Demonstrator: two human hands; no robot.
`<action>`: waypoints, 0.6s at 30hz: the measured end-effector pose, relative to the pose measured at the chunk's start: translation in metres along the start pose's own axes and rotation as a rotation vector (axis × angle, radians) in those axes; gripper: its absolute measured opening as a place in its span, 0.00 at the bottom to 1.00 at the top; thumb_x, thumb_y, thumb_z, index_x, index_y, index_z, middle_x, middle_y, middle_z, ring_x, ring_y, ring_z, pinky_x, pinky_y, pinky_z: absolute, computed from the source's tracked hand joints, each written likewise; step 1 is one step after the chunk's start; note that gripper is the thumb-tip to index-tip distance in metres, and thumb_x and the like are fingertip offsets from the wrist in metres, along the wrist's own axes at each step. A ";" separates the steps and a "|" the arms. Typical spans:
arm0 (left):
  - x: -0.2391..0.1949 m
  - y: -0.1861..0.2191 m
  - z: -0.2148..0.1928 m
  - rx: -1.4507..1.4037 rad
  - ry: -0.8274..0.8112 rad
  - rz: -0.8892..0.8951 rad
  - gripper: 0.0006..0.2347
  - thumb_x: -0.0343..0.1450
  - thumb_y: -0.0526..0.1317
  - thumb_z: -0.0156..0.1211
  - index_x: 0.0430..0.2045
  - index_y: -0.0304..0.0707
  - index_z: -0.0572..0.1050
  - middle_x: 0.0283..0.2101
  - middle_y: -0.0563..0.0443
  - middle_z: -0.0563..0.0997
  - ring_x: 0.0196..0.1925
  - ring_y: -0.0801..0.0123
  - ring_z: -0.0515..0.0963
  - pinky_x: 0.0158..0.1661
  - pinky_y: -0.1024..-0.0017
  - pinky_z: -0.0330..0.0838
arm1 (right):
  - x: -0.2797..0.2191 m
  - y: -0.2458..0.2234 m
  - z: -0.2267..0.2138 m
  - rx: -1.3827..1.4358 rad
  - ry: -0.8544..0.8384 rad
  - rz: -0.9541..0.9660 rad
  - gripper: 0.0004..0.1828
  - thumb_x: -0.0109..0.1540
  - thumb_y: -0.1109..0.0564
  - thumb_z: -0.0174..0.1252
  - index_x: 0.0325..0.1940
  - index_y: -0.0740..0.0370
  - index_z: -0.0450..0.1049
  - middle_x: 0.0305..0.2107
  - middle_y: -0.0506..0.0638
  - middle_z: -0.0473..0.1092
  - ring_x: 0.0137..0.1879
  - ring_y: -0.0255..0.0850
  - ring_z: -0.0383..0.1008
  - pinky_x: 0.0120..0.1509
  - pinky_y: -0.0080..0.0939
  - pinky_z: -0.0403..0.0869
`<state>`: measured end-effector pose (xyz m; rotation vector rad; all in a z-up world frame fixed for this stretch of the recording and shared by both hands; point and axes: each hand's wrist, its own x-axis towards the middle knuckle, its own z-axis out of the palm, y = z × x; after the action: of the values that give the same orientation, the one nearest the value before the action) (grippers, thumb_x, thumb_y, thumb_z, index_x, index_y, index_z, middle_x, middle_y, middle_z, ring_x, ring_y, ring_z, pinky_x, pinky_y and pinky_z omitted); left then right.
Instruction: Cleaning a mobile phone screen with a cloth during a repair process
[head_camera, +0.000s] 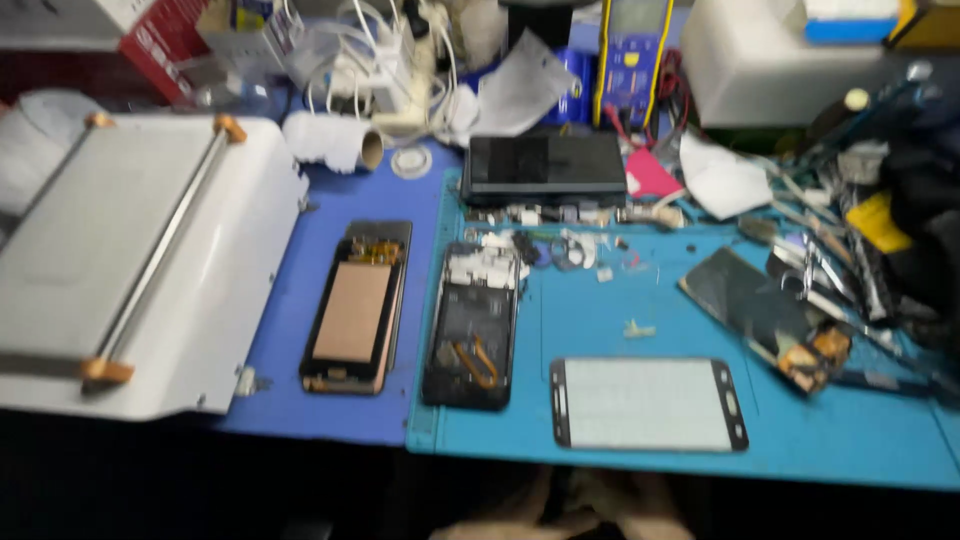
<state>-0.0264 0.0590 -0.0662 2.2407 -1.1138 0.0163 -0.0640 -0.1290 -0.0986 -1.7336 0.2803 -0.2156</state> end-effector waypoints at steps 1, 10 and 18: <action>0.009 0.003 -0.004 -0.014 -0.038 -0.001 0.26 0.75 0.58 0.55 0.57 0.33 0.73 0.56 0.29 0.76 0.54 0.40 0.77 0.58 0.54 0.67 | 0.002 -0.013 -0.006 -0.035 -0.024 0.013 0.17 0.58 0.52 0.68 0.50 0.58 0.83 0.46 0.50 0.85 0.54 0.39 0.83 0.67 0.39 0.73; 0.008 0.018 0.001 -0.612 -0.289 -0.107 0.14 0.76 0.46 0.53 0.44 0.33 0.77 0.48 0.42 0.83 0.49 0.59 0.81 0.52 0.66 0.71 | -0.015 -0.011 -0.025 -0.420 -0.024 -0.140 0.13 0.55 0.50 0.72 0.40 0.55 0.81 0.25 0.45 0.80 0.27 0.34 0.73 0.37 0.35 0.73; 0.020 0.000 -0.014 -0.454 -0.079 -0.093 0.03 0.68 0.36 0.54 0.27 0.47 0.76 0.30 0.54 0.82 0.31 0.66 0.72 0.37 0.66 0.70 | 0.003 -0.014 -0.017 -0.381 -0.081 0.261 0.15 0.51 0.45 0.76 0.37 0.50 0.84 0.26 0.44 0.82 0.34 0.31 0.77 0.43 0.34 0.77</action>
<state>-0.0098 0.0529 -0.0495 1.8920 -0.9403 -0.3330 -0.0653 -0.1432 -0.0819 -2.0520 0.5090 0.1065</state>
